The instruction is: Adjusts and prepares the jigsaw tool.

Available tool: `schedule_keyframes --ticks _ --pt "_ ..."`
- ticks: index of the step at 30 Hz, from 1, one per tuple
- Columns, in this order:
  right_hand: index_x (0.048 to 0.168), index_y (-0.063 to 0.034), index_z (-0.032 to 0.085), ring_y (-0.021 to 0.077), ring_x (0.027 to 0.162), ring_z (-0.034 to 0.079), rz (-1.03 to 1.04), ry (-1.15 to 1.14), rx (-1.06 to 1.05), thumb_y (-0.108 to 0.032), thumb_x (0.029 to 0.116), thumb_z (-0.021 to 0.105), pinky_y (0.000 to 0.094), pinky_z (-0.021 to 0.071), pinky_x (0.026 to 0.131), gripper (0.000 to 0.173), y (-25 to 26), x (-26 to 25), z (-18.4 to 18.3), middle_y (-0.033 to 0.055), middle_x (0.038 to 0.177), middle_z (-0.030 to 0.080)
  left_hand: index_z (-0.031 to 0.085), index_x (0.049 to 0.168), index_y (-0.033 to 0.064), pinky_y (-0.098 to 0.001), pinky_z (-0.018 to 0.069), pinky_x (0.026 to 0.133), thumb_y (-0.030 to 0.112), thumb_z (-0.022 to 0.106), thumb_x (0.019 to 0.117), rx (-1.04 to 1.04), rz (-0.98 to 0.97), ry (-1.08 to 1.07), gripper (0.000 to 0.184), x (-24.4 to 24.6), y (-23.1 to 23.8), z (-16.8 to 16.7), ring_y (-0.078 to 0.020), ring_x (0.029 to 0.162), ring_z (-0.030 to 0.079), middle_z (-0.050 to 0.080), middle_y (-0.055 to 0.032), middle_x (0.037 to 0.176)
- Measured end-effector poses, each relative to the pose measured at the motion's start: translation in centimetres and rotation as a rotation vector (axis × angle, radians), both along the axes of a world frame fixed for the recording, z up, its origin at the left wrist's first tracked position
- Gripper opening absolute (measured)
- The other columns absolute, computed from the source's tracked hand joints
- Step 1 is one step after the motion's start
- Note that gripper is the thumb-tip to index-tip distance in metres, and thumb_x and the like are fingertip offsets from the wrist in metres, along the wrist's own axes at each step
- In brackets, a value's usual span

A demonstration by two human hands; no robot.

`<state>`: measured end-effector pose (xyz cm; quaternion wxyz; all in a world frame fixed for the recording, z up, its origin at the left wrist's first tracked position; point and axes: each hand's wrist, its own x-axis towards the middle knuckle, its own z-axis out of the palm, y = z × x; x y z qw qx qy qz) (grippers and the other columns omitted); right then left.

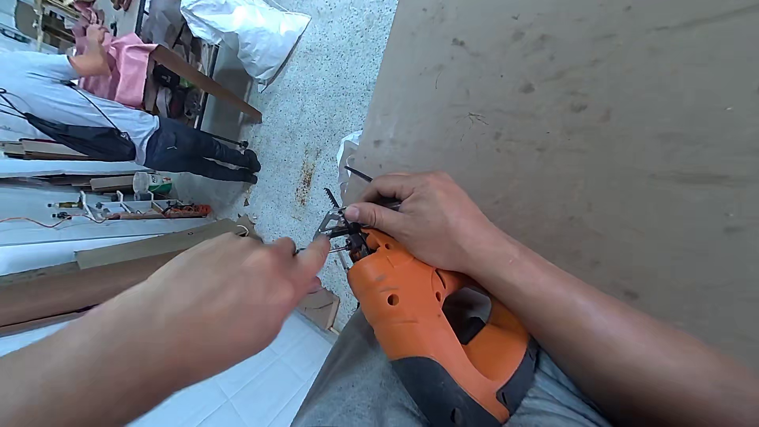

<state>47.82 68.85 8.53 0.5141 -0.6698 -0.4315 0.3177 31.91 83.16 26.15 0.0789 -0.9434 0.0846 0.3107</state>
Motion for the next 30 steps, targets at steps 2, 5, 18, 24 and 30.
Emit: schedule_keyframes --ticks 2,5,18,24,30 --pt "0.088 -0.0321 0.075 -0.0046 0.071 0.061 -0.014 0.001 -0.005 -0.062 0.0961 0.06 0.0224 0.0502 0.06 0.035 -0.1 0.0 0.1 -0.018 0.082 0.067 0.052 0.147 0.0067 -0.0374 0.0418 0.04 0.026 0.044 0.1053 0.155 -0.161 -0.042 0.046 -0.2 -0.8 0.0 -0.0258 0.052 0.055 0.056 -0.0093 0.08" --pt "0.09 -0.0326 0.076 -0.0053 0.074 0.062 -0.031 -0.003 0.01 -0.062 0.0955 0.061 0.0214 0.0521 0.062 0.034 -0.1 -0.2 0.0 -0.0187 0.084 0.068 0.051 0.152 0.0134 -0.0345 0.0453 0.044 0.041 0.046 0.1066 0.105 -0.032 -0.072 0.053 -0.7 -0.9 0.1 -0.0208 0.056 0.057 0.059 -0.0052 0.083" --pt "0.091 -0.0324 0.076 -0.0062 0.077 0.063 -0.002 0.016 0.031 -0.062 0.0956 0.062 0.0209 0.0536 0.065 0.033 -0.5 -0.1 -0.1 -0.0188 0.088 0.069 0.052 0.136 0.012 -0.045 0.0648 0.058 0.027 0.05 0.1071 -1.013 1.438 0.589 0.033 -1.0 2.6 0.5 -0.0302 0.069 0.072 0.067 -0.0206 0.102" --pt "0.09 -0.0324 0.076 -0.0057 0.073 0.062 0.002 0.004 0.029 -0.059 0.0971 0.061 0.0201 0.0514 0.06 0.031 -0.7 -0.2 0.1 -0.0188 0.085 0.068 0.051 0.143 0.0172 -0.0333 0.055 0.04 0.023 0.044 0.1093 -1.045 1.524 0.585 0.035 -0.8 1.5 1.0 -0.0199 0.047 0.058 0.066 -0.0184 0.101" --pt "0.09 -0.0323 0.076 -0.0042 0.072 0.062 -0.012 0.031 0.037 -0.058 0.0976 0.061 0.022 0.0514 0.059 0.031 -1.0 0.1 0.2 -0.0184 0.084 0.069 0.052 0.148 0.0327 -0.0209 0.0507 0.044 0.041 0.051 0.107 -0.271 0.643 0.26 0.042 0.7 -0.4 1.7 -0.0027 0.052 0.057 0.066 0.0077 0.081"
